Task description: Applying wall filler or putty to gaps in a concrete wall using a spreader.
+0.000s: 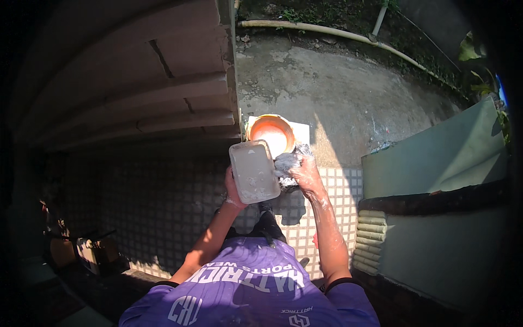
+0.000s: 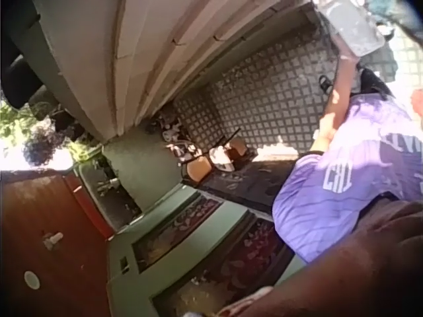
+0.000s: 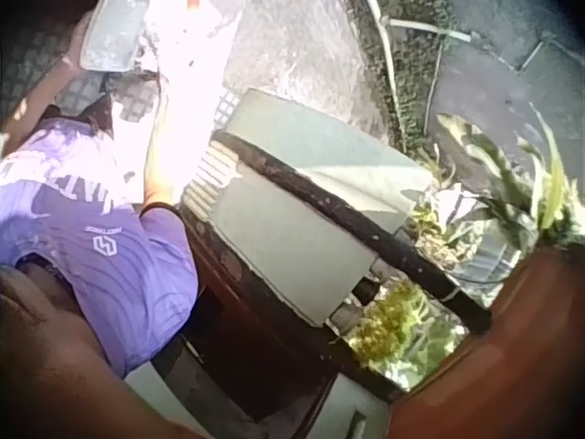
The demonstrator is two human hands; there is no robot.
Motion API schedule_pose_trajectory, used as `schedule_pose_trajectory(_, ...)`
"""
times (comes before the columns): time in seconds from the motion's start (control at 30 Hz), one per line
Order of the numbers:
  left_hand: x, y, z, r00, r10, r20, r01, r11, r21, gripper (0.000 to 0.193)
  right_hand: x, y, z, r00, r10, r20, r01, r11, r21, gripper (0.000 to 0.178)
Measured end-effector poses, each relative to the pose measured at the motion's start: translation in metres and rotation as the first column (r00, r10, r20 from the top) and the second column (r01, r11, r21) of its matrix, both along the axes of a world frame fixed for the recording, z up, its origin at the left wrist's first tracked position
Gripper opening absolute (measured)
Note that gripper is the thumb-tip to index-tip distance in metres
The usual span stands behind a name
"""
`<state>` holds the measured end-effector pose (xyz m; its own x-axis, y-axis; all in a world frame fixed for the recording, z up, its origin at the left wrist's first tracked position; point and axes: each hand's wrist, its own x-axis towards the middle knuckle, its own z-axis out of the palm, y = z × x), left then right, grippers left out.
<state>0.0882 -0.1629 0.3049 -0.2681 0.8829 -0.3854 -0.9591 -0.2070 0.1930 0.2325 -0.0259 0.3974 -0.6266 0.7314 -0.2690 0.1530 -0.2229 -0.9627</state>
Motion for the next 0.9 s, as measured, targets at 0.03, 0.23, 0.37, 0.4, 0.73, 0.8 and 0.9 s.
schedule_pose_trajectory(0.03,-0.001,-0.001,0.007,1.0,-0.002,-0.006,0.002,1.0,0.01,0.056,-0.011,-0.003,0.013,1.0,-0.002,-0.006,0.002,1.0,0.01,0.024)
schedule_pose_trajectory(0.23,-0.009,-0.006,0.033,0.997,-0.003,-0.072,0.009,0.997,0.077,0.057,-0.059,-0.011,0.067,0.898,0.111,0.425,-0.3,0.862,0.409,0.023)
schedule_pose_trajectory(0.37,-0.014,-0.012,0.045,0.995,-0.041,-0.086,0.049,0.994,0.097,0.059,-0.083,-0.002,0.062,0.908,0.22,0.357,-0.403,0.691,0.6,0.022)
schedule_pose_trajectory(0.4,-0.015,-0.014,0.047,0.996,-0.043,-0.083,0.053,0.992,0.114,0.06,-0.087,-0.001,0.059,0.896,0.227,0.383,-0.424,0.693,0.583,0.02)
schedule_pose_trajectory(0.73,-0.019,-0.025,0.06,0.995,-0.03,-0.091,0.034,0.998,0.052,0.062,-0.125,-0.007,0.038,0.875,0.338,0.346,-0.483,0.58,0.656,0.016)
schedule_pose_trajectory(0.8,-0.019,-0.025,0.057,0.997,-0.022,-0.071,0.025,0.999,0.04,0.06,-0.127,-0.02,0.06,0.823,0.326,0.466,-0.567,0.532,0.628,0.018)
schedule_pose_trajectory(0.9,-0.021,-0.024,0.051,0.996,0.005,-0.09,0.0,0.999,0.053,0.059,-0.128,-0.029,0.074,0.783,0.347,0.516,-0.621,0.418,0.663,0.02)
